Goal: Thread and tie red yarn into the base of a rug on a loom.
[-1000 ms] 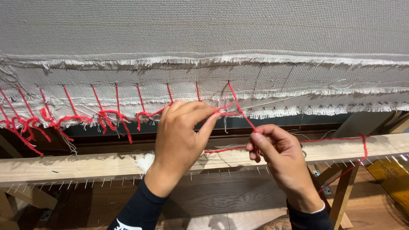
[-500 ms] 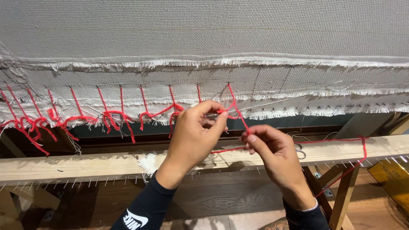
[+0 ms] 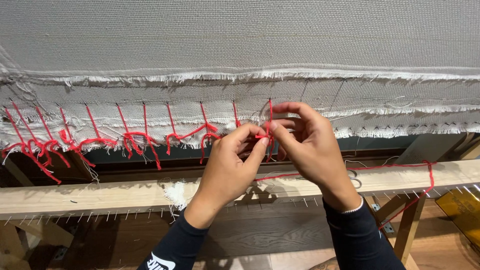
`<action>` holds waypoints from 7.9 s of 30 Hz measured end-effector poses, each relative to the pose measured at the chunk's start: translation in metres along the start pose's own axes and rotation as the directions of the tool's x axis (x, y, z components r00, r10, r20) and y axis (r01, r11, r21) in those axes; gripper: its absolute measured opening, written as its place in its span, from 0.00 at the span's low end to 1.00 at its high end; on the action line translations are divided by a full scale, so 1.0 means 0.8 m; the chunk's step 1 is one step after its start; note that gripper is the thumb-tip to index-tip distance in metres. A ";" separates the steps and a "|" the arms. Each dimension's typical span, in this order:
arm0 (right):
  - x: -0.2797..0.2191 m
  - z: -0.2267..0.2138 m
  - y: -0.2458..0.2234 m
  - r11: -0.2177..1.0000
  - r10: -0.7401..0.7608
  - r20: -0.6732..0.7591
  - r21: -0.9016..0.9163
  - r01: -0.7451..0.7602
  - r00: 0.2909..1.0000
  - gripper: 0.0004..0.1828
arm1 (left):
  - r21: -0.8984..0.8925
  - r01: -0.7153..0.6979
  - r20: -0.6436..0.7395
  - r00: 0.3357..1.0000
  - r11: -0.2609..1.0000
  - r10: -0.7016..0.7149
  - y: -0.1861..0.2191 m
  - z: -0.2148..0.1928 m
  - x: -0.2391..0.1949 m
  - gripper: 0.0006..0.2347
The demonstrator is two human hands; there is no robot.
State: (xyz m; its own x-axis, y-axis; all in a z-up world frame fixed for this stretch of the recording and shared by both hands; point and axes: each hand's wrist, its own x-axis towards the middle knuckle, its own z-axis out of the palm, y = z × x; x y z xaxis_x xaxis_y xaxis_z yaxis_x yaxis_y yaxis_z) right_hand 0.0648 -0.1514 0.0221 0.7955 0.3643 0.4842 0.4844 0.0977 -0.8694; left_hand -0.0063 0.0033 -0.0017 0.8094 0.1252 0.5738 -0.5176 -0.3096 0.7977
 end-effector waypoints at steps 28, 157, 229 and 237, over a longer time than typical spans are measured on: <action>-0.046 -0.031 0.073 0.867 0.226 0.085 0.437 -0.240 0.970 0.14 | 0.339 -0.329 0.073 0.943 0.881 0.324 -0.002 0.002 -0.026 0.08; -0.021 -0.006 0.189 0.889 0.041 -0.145 0.456 0.029 0.989 0.12 | 0.809 -0.500 0.247 0.767 0.309 0.593 -0.009 0.070 0.056 0.01; -0.015 0.044 0.122 0.893 0.085 -0.351 0.442 0.085 0.933 0.08 | 0.743 -0.480 0.419 0.877 0.466 0.235 0.025 -0.007 0.085 0.07; -0.015 0.045 0.132 0.888 0.147 -0.363 0.458 0.039 0.920 0.09 | 0.739 -0.353 0.285 0.935 0.574 0.210 0.025 -0.003 0.083 0.06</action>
State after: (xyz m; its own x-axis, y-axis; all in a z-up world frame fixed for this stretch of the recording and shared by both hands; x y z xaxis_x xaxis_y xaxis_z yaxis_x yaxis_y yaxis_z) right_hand 0.0930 -0.1119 -0.0794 0.9352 0.0128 0.3539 0.2949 0.5251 -0.7983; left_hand 0.0368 0.0077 0.0526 0.7275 -0.2161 0.6512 -0.3780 -0.9183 0.1176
